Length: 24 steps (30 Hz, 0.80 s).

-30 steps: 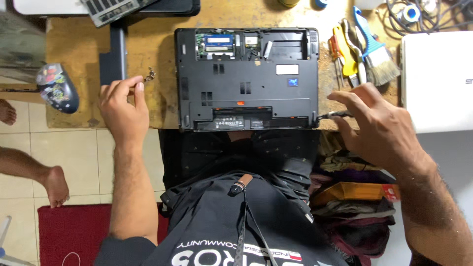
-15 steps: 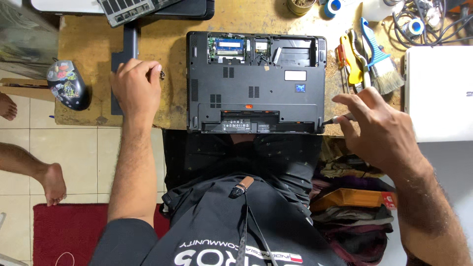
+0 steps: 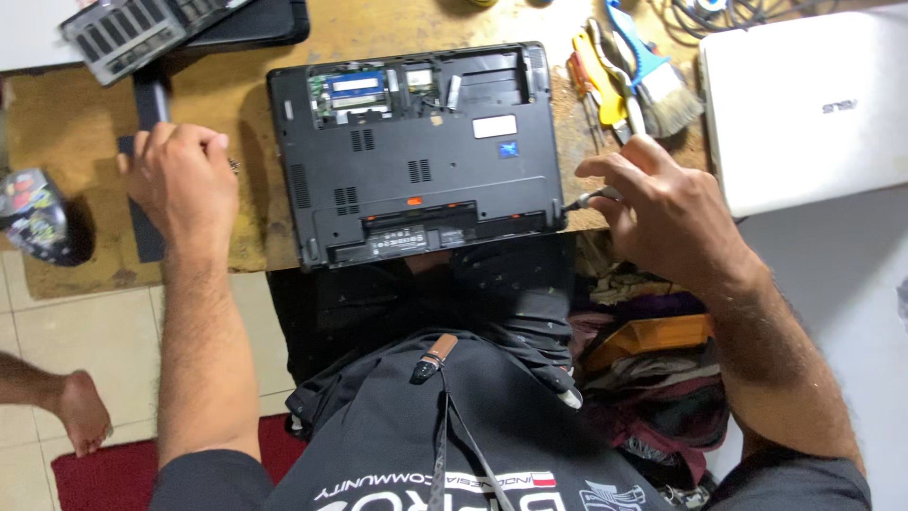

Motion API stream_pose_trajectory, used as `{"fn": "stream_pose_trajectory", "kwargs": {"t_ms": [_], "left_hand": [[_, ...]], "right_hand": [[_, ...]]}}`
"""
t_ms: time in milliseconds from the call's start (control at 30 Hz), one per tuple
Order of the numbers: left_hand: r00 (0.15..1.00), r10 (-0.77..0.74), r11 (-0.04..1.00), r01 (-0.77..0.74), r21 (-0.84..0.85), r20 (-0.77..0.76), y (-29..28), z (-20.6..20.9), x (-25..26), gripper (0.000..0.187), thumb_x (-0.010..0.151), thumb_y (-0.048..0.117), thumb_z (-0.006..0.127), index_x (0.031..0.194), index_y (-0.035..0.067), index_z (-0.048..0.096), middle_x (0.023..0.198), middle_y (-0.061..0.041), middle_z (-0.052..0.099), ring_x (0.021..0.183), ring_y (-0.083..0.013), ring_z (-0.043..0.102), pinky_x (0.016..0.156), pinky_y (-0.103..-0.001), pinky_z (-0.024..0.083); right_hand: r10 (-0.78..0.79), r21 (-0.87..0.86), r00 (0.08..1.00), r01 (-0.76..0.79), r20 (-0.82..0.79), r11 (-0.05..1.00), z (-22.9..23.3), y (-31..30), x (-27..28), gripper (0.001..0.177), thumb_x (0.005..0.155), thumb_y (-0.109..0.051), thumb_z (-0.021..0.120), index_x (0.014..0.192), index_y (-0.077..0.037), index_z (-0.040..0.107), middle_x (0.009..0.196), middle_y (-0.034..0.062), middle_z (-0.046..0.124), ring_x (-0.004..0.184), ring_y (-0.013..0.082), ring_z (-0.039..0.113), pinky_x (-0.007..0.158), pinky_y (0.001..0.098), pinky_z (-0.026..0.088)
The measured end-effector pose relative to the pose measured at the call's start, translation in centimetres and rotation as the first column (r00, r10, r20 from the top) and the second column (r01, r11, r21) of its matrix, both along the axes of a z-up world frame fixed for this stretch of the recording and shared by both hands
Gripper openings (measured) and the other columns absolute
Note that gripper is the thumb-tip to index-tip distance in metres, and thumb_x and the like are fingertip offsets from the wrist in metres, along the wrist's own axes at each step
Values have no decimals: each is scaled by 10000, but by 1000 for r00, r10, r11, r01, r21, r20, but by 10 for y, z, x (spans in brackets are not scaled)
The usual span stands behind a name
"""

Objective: The person uses a screwdriver to remove screws from the bottom panel of a laptop. They then use a brush to clean the vents and surface of the laptop. Finally, they reinsert the screws to secure the panel.

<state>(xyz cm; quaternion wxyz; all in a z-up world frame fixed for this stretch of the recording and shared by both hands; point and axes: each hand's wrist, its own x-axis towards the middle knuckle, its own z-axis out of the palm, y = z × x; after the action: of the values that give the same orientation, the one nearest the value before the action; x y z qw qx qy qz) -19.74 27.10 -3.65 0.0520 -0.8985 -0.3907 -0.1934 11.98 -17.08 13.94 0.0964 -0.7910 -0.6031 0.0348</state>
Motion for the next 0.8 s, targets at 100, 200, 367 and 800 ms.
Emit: {"fn": "stream_pose_trajectory", "kwargs": {"t_ms": [100, 200, 367, 800], "left_hand": [[991, -59, 994, 69, -83, 122, -21, 33, 19, 89, 1142, 105, 739, 1065, 107, 693, 1118, -106, 699, 1094, -358, 600, 944, -495, 430], [899, -196, 931, 297, -213, 392, -57, 54, 45, 148, 1244, 121, 463, 1134, 47, 529, 1064, -137, 624, 970, -290, 597, 795, -403, 504], [691, -270, 630, 653, -420, 670, -157, 104, 95, 125, 1122, 49, 683, 998, 62, 685, 890, -74, 717, 810, -198, 687, 756, -356, 538], [560, -36, 96, 826, -555, 828, -282, 69, 169, 121, 934, 88, 879, 1050, 103, 844, 1015, -46, 852, 956, -83, 798, 903, -196, 643]], "right_hand": [[28, -33, 997, -26, 78, 999, -1, -1, 0, 386, 1024, -189, 789, 1375, -105, 651, 1225, 144, 692, 671, 185, 670, 434, 303, 598], [77, 76, 987, -67, -138, 995, -8, -3, 2, 570, 1000, 77, 713, 1488, -63, 452, 1216, 250, 709, 899, 293, 759, 592, 377, 664], [88, 292, 965, -13, -245, 956, -17, -12, 5, 586, 1000, 28, 847, 1442, -6, 465, 1111, 187, 751, 879, 300, 788, 754, 405, 685], [112, 651, 773, 437, -625, 621, -23, -41, -35, 365, 1056, 91, 722, 1221, -17, 415, 1084, 250, 623, 1031, 404, 787, 912, 413, 711]]}}
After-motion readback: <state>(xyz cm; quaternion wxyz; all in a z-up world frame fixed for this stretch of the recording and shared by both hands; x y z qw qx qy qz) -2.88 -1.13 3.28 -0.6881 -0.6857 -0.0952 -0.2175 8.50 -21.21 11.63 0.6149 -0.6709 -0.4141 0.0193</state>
